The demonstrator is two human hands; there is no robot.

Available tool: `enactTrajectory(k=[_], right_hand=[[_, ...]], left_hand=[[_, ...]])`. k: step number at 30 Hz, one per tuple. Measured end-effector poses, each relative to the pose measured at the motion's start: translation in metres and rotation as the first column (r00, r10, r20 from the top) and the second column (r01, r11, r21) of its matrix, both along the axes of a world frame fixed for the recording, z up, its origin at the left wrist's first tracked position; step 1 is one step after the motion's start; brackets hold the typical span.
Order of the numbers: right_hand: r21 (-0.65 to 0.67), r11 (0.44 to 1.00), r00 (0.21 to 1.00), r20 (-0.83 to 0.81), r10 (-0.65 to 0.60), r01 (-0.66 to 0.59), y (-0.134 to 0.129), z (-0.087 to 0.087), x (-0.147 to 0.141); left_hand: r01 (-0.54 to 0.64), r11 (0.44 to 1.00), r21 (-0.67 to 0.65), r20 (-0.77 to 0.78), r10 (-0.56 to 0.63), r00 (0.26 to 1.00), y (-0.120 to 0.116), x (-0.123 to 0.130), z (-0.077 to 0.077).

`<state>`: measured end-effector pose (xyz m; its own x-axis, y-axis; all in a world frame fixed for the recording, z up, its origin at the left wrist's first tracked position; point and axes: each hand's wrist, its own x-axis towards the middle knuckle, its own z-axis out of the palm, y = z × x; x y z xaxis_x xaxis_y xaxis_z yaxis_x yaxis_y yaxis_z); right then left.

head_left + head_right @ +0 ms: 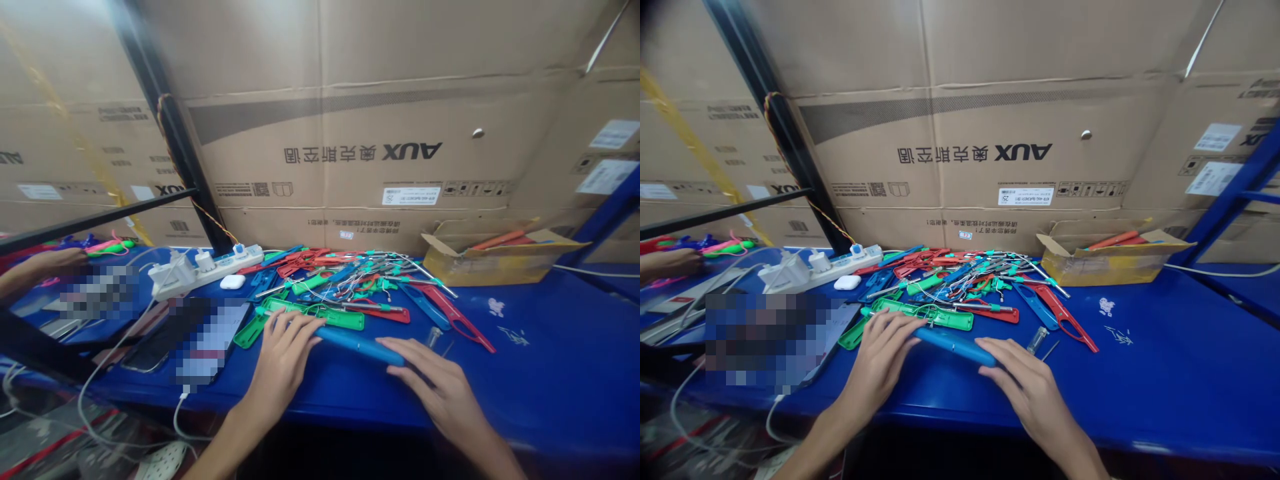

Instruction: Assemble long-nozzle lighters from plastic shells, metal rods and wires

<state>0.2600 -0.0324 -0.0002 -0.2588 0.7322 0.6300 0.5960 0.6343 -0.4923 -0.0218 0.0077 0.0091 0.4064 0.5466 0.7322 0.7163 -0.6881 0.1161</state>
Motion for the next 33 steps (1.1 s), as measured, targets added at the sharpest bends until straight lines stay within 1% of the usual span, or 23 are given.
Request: enactTrajectory(k=[2,5,7,10,13,17,21,23,25,29,31,33], right_hand=[[0.045,0.999,1.000,0.016,-0.002,0.001,-0.001,0.000,0.001],[0.128,0.992,1.000,-0.007,0.021,-0.020,-0.001,0.001,0.000],[0.150,0.988,1.000,-0.021,0.019,-0.016,0.000,0.001,0.000],[0.169,0.985,0.999,-0.005,-0.040,0.040,0.001,0.000,-0.001],[0.220,0.967,0.991,-0.002,-0.133,0.130,0.000,-0.003,-0.001],[0.287,0.926,0.969,-0.057,-0.240,0.246,-0.006,-0.006,-0.001],[0.399,0.844,0.934,-0.143,-0.328,0.358,-0.011,-0.007,-0.002],[0.410,0.823,0.920,-0.173,-0.353,0.393,-0.011,-0.006,-0.001],[0.374,0.837,0.916,-0.177,-0.359,0.400,-0.010,-0.004,-0.001],[0.177,0.917,0.930,-0.159,-0.331,0.356,-0.005,-0.002,0.000],[0.125,0.951,0.956,-0.123,-0.268,0.283,-0.002,-0.002,-0.001],[0.133,0.978,0.987,-0.033,-0.155,0.158,-0.001,-0.002,-0.003]], left_hand=[[-0.001,1.000,0.004,0.022,0.001,1.000,0.000,0.000,0.000],[0.008,1.000,-0.010,0.070,-0.008,0.997,-0.002,-0.001,0.001],[0.019,0.999,-0.025,0.090,-0.017,0.996,-0.003,-0.001,0.001],[0.038,0.999,-0.030,0.088,-0.035,0.995,-0.005,-0.001,0.002],[0.059,0.998,-0.024,0.081,-0.057,0.995,-0.007,-0.001,0.003],[0.121,0.993,-0.004,0.076,-0.120,0.990,-0.010,0.001,0.005],[0.163,0.985,0.051,0.051,-0.166,0.985,-0.014,0.003,0.004],[0.163,0.984,0.070,0.035,-0.165,0.986,-0.015,0.004,0.004],[0.155,0.985,0.077,0.034,-0.158,0.987,-0.016,0.004,0.003],[0.149,0.985,0.081,0.041,-0.153,0.987,-0.015,0.004,0.005],[0.158,0.984,0.085,0.029,-0.160,0.987,-0.014,0.005,0.006],[0.169,0.981,0.093,-0.001,-0.170,0.986,-0.014,0.006,0.007]])
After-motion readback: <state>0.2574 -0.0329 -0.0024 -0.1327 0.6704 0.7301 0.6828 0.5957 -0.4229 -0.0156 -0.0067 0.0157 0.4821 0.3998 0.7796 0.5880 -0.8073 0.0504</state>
